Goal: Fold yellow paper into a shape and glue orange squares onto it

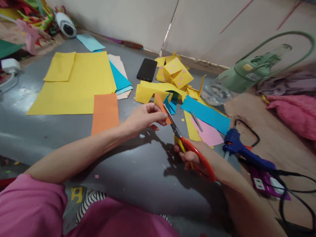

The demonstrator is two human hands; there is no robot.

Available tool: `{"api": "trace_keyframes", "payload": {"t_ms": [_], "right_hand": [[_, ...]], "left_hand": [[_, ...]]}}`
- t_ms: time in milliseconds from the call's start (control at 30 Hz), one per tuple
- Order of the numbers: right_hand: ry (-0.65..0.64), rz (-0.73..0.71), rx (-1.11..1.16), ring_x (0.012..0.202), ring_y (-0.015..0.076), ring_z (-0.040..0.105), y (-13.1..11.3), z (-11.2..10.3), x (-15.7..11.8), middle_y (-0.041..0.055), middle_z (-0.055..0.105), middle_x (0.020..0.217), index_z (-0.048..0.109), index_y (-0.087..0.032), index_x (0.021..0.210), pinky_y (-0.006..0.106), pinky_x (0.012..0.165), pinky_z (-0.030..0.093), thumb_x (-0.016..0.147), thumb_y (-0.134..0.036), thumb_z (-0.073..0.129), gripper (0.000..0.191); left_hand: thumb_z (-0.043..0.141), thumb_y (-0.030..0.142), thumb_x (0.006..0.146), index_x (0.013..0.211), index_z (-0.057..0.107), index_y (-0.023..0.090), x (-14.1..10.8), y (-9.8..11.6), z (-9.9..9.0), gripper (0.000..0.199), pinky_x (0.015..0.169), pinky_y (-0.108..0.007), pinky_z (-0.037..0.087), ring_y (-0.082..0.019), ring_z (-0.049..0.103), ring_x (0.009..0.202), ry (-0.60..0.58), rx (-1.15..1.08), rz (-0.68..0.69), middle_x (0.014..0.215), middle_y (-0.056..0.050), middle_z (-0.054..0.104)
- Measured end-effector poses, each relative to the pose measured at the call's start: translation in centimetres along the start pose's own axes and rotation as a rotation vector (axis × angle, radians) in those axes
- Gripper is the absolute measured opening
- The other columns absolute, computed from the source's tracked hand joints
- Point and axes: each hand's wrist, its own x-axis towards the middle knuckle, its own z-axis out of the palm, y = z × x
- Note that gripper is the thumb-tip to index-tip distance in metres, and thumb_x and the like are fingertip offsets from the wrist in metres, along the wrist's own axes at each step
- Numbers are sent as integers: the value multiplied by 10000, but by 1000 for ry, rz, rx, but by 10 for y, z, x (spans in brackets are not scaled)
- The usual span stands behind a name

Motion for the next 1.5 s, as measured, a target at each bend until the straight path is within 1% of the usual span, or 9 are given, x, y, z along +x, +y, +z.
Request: {"api": "trace_keyframes", "payload": {"t_ms": [200,333,400,500,600,700,900,1300,1500], "right_hand": [[35,-26,-52,556,115,488,-3,3,-1,-11,526,726,530,-211,870,230,479,443,705,-908,535,717],[36,-27,-35,567,116,483,-4,4,-1,-10,523,723,524,-213,855,232,483,437,706,-910,529,713],[41,-19,-27,575,122,489,-5,4,-1,-7,524,730,530,-213,867,237,486,439,702,-914,527,720],[37,-8,-14,577,118,476,-6,3,-2,-11,511,726,533,-211,861,239,491,439,713,-890,555,695],[31,-4,0,571,114,461,-6,4,-1,-16,506,718,536,-211,862,238,486,427,698,-878,588,689],[39,-19,-6,567,119,475,-3,4,-1,-16,513,714,532,-216,855,244,484,422,683,-902,569,708],[47,-31,-103,588,137,515,0,2,-2,-4,556,718,560,-211,905,253,506,428,749,-861,557,669],[38,-44,-81,558,126,524,-2,0,-1,-16,562,698,559,-205,885,240,500,449,755,-818,604,628],[37,7,-87,533,123,535,-3,-1,0,-25,543,688,539,-206,865,236,480,453,755,-799,607,607]], "left_hand": [[699,218,829,760,554,160,0,-2,2,170,611,-226,468,-131,677,768,-13,10,-14,781,-30,686],[707,241,830,795,569,156,0,-1,1,165,623,-234,471,-140,681,791,-30,29,-8,825,-41,691],[714,292,832,821,582,156,0,0,-1,189,629,-234,474,-140,681,796,-40,45,15,858,-42,691],[685,365,861,839,576,168,0,2,-5,226,636,-226,476,-128,676,787,-9,45,70,873,-26,680],[648,329,886,820,556,176,1,2,-7,191,647,-215,468,-115,670,782,27,39,102,811,-1,657],[630,295,894,820,566,176,1,1,-7,154,650,-209,460,-106,667,781,20,44,118,780,8,648],[630,256,891,797,563,166,0,3,-5,146,632,-200,443,-94,652,744,31,68,109,754,14,643],[614,231,896,788,567,155,-1,5,-3,140,628,-200,440,-87,637,737,35,100,111,744,21,629],[626,253,894,786,563,158,2,3,-5,157,629,-201,450,-94,645,755,25,104,119,767,14,635]]}}
